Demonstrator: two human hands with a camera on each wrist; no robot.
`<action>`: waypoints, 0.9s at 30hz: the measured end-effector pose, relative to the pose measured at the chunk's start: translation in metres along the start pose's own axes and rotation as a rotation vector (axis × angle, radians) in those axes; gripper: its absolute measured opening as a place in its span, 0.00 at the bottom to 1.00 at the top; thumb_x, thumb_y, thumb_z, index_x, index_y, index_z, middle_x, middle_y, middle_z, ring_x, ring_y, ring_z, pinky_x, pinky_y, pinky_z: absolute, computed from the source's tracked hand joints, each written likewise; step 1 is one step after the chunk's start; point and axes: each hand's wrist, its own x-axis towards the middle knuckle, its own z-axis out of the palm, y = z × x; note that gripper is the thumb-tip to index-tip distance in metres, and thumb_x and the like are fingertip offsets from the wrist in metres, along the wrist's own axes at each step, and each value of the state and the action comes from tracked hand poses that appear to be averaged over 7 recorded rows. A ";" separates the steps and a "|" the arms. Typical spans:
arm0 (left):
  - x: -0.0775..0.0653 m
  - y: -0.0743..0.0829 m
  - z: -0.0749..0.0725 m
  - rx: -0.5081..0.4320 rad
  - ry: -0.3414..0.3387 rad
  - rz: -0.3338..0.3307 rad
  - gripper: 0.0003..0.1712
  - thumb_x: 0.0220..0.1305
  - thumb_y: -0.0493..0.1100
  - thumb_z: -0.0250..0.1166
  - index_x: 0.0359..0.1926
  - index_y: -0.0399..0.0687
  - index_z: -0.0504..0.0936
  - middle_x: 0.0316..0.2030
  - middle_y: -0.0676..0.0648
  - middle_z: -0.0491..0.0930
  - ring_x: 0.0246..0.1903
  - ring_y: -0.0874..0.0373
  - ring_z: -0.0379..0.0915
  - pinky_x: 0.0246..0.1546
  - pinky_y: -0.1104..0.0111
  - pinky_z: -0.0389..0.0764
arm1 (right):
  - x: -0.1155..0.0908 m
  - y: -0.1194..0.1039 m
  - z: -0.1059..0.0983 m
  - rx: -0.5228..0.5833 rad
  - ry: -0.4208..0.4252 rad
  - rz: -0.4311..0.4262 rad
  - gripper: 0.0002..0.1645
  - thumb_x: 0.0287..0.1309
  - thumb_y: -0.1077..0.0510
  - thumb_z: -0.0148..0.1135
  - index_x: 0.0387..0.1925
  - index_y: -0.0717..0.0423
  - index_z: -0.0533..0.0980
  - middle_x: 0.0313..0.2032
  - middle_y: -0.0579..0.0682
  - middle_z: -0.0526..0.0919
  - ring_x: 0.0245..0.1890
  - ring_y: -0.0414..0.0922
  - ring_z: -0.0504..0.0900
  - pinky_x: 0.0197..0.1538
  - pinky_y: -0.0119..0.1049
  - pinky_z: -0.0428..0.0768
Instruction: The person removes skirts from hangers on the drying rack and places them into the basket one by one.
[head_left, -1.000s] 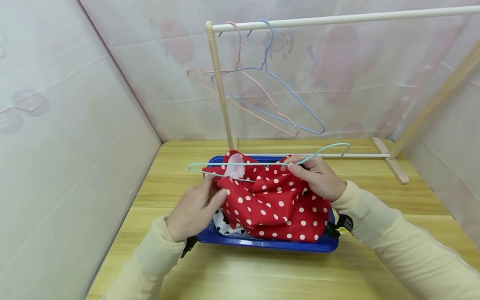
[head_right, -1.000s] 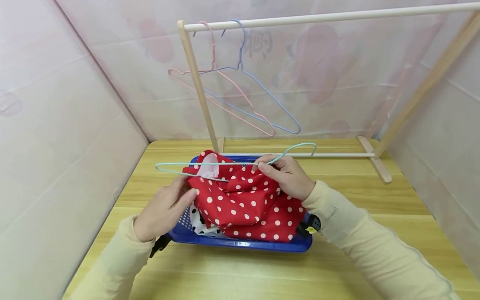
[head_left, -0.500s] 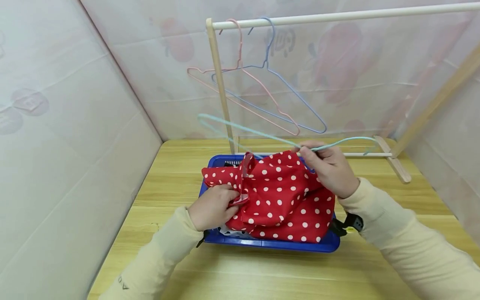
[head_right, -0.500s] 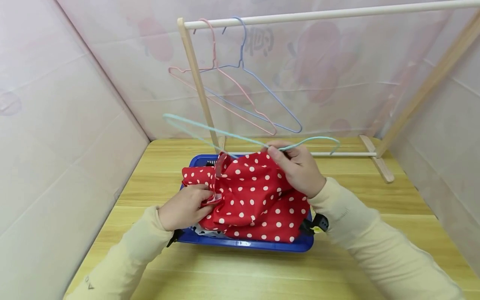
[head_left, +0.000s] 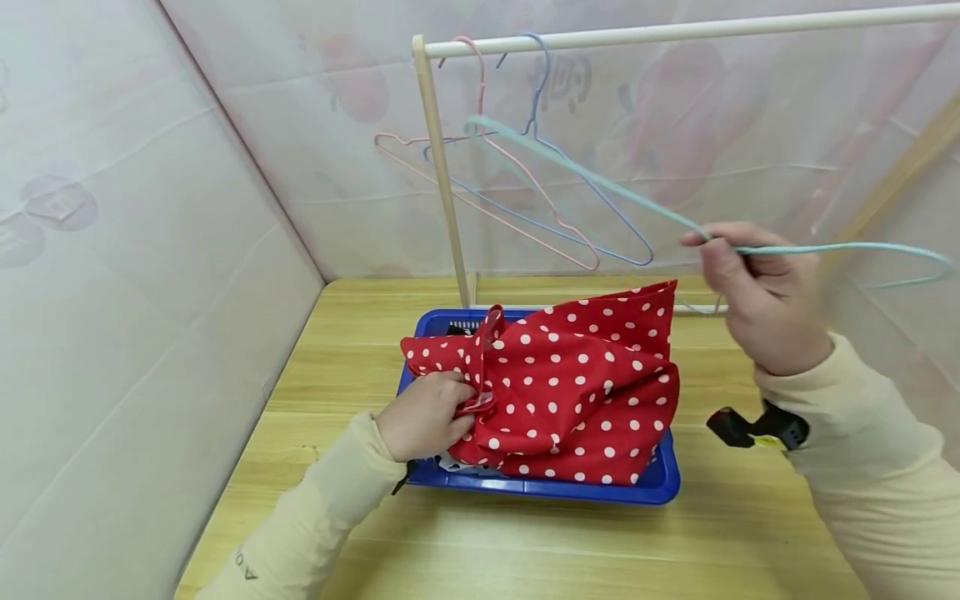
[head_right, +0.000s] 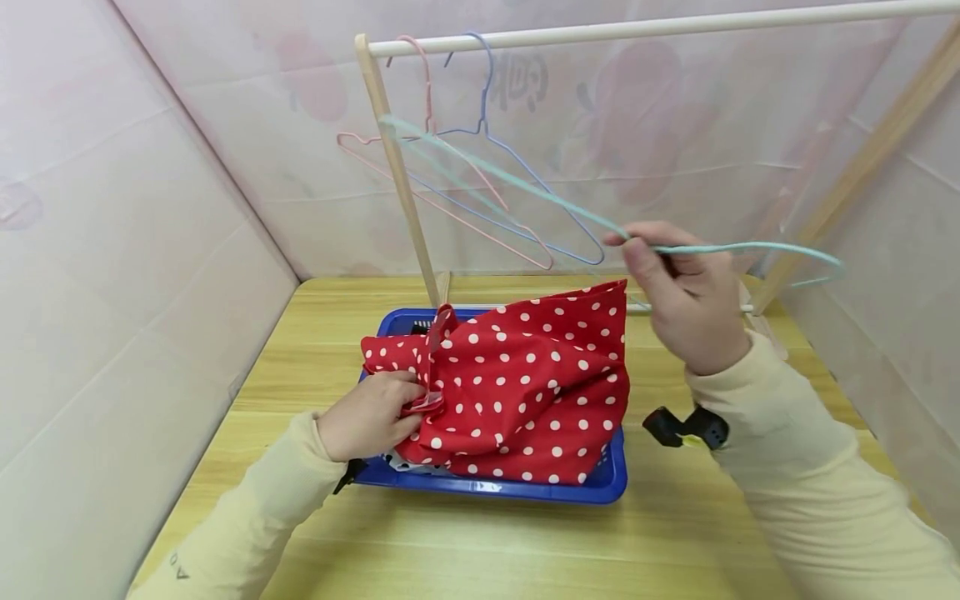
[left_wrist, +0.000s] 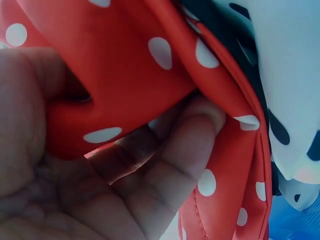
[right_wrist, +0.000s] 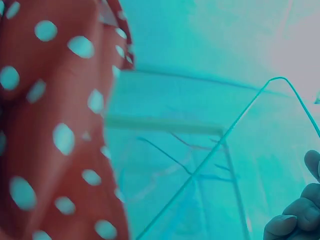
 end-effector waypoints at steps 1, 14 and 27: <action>0.000 0.000 0.000 -0.001 0.000 -0.001 0.10 0.53 0.43 0.72 0.37 0.45 0.86 0.29 0.52 0.79 0.28 0.64 0.69 0.32 0.75 0.77 | 0.002 -0.003 -0.002 0.023 0.044 -0.010 0.10 0.60 0.74 0.56 0.37 0.85 0.74 0.17 0.52 0.73 0.18 0.39 0.61 0.23 0.24 0.56; -0.003 -0.003 -0.002 -0.020 -0.001 -0.023 0.11 0.54 0.44 0.72 0.37 0.44 0.84 0.29 0.53 0.79 0.28 0.64 0.70 0.31 0.75 0.77 | -0.010 0.000 0.004 0.503 0.066 0.020 0.11 0.62 0.77 0.50 0.38 0.90 0.67 0.16 0.60 0.67 0.19 0.45 0.57 0.25 0.33 0.55; -0.018 -0.005 -0.030 -0.171 0.229 -0.158 0.46 0.52 0.59 0.72 0.64 0.43 0.62 0.49 0.47 0.77 0.43 0.58 0.77 0.37 0.66 0.83 | -0.031 0.010 0.006 0.004 -0.332 0.133 0.09 0.61 0.72 0.57 0.42 0.74 0.79 0.26 0.49 0.78 0.20 0.38 0.62 0.24 0.30 0.62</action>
